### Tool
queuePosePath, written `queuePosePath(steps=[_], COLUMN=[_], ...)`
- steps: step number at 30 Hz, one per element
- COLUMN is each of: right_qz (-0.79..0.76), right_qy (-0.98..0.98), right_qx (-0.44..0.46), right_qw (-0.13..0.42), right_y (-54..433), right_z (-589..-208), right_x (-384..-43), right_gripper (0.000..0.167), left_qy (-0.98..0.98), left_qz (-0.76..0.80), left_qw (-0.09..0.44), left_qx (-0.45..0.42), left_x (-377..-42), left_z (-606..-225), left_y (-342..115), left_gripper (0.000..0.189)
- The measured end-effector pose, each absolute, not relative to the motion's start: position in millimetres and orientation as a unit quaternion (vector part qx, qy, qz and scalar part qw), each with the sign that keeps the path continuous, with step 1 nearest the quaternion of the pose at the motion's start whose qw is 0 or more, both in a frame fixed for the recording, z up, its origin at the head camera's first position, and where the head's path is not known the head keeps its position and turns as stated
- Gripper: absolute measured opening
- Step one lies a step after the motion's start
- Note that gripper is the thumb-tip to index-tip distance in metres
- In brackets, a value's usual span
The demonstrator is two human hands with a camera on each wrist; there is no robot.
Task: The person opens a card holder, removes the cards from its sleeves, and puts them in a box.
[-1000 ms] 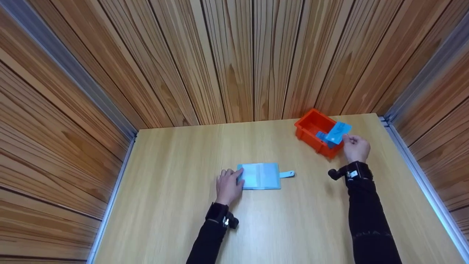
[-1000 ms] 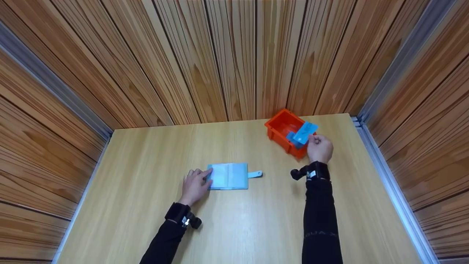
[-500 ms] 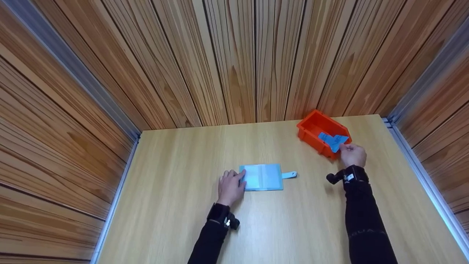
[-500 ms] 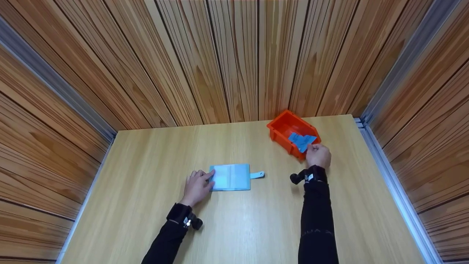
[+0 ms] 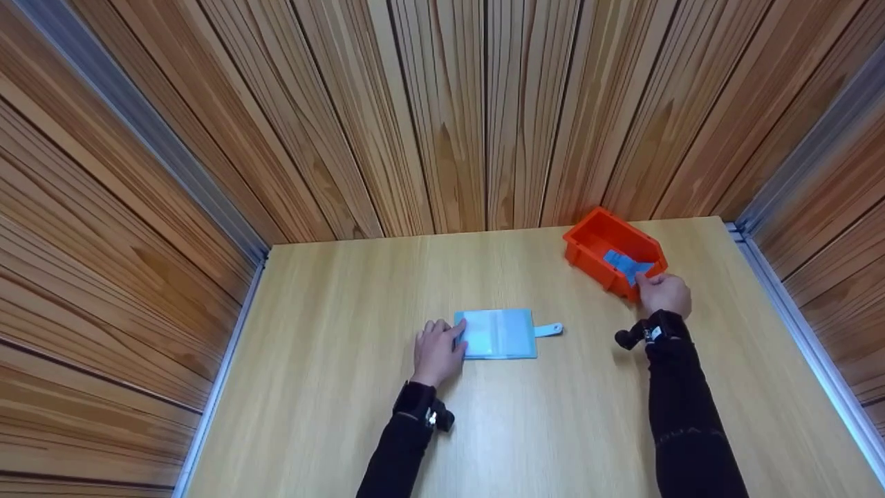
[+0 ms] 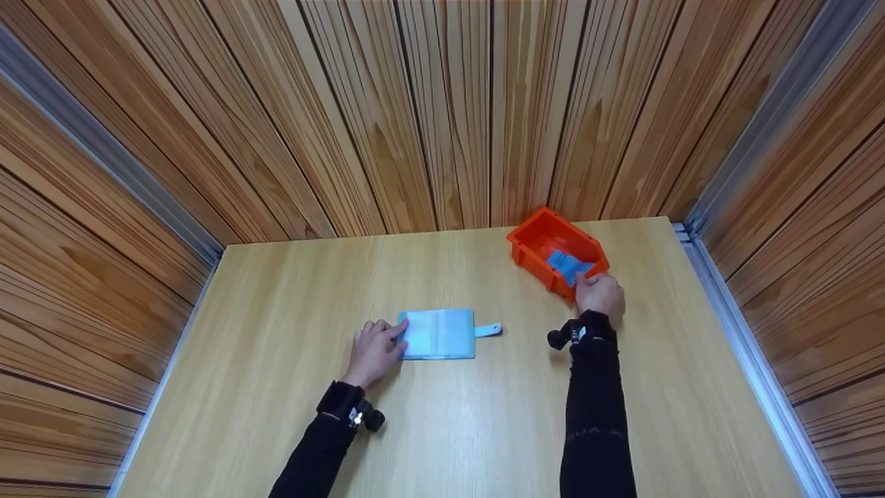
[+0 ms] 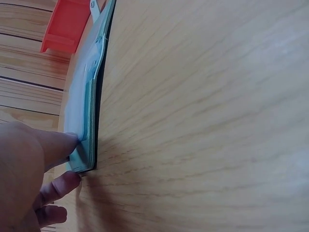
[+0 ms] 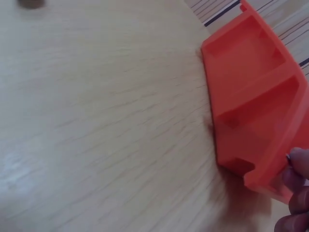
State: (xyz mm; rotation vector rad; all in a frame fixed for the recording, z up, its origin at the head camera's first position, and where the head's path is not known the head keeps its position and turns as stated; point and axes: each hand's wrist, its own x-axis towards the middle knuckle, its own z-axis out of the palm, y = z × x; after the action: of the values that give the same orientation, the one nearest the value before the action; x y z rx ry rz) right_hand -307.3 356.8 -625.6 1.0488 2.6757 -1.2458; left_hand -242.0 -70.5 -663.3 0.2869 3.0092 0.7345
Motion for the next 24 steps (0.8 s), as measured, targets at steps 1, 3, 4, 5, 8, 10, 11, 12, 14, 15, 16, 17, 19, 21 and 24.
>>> queuePosePath(steps=[1,3,4,5,8,10,11,12,14,15,16,17,19,21,24], right_qz=[-0.398,-0.395,-0.393,-0.390,-0.385,-0.381,-0.378,-0.375,-0.372,-0.372,-0.373,-0.375,-0.383,-0.389,-0.397], right_qy=[0.853,0.855,0.857,0.859,0.863,0.867,0.869,0.871,0.874,0.875,0.875,0.874,0.872,0.871,0.873], right_qx=[0.336,0.336,0.335,0.333,0.327,0.322,0.320,0.317,0.312,0.309,0.307,0.304,0.298,0.288,0.265], right_qw=[0.005,0.004,0.004,0.003,0.003,0.003,0.000,-0.004,-0.019,-0.028,-0.037,-0.047,-0.066,-0.082,-0.100], right_y=[356.8,357.1,357.5,357.8,358.4,358.5,358.3,357.9,356.9,355.9,354.7,353.1,349.0,343.5,333.2], right_z=[-626.3,-627.5,-628.1,-628.5,-629.4,-630.1,-630.3,-630.6,-630.8,-630.3,-629.4,-627.9,-623.3,-617.1,-607.5], right_x=[-306.4,-305.0,-304.6,-304.2,-302.9,-301.5,-300.5,-299.6,-298.1,-297.7,-297.6,-297.8,-299.3,-301.3,-303.8], right_gripper=[0.047,0.047,0.046,0.047,0.046,0.046,0.047,0.047,0.048,0.049,0.051,0.053,0.056,0.059,0.060], left_qy=[0.967,0.968,0.968,0.969,0.970,0.970,0.970,0.969,0.968,0.968,0.968,0.968,0.968,0.968,0.968], left_qz=[0.238,0.235,0.233,0.231,0.224,0.225,0.226,0.228,0.233,0.234,0.235,0.235,0.234,0.234,0.237], left_qw=[0.015,0.019,0.021,0.023,0.031,0.035,0.037,0.036,0.034,0.033,0.032,0.032,0.032,0.033,0.033], left_qx=[0.092,0.091,0.090,0.089,0.087,0.085,0.084,0.084,0.084,0.084,0.085,0.085,0.085,0.083,0.080], left_x=[-241.7,-241.5,-241.4,-241.4,-241.3,-241.4,-241.4,-241.6,-241.8,-242.1,-242.1,-242.3,-242.6,-242.8,-242.7], left_z=[-663.4,-663.7,-664.0,-664.2,-665.0,-665.7,-665.9,-666.2,-666.4,-666.3,-666.1,-665.9,-665.0,-663.8,-662.2], left_y=[-69.9,-68.8,-68.2,-67.6,-66.5,-66.1,-66.0,-66.0,-66.4,-66.7,-67.0,-67.5,-68.5,-69.2,-70.1], left_gripper=[0.046,0.046,0.046,0.046,0.047,0.047,0.047,0.047,0.047,0.047,0.047,0.047,0.047,0.047,0.048])
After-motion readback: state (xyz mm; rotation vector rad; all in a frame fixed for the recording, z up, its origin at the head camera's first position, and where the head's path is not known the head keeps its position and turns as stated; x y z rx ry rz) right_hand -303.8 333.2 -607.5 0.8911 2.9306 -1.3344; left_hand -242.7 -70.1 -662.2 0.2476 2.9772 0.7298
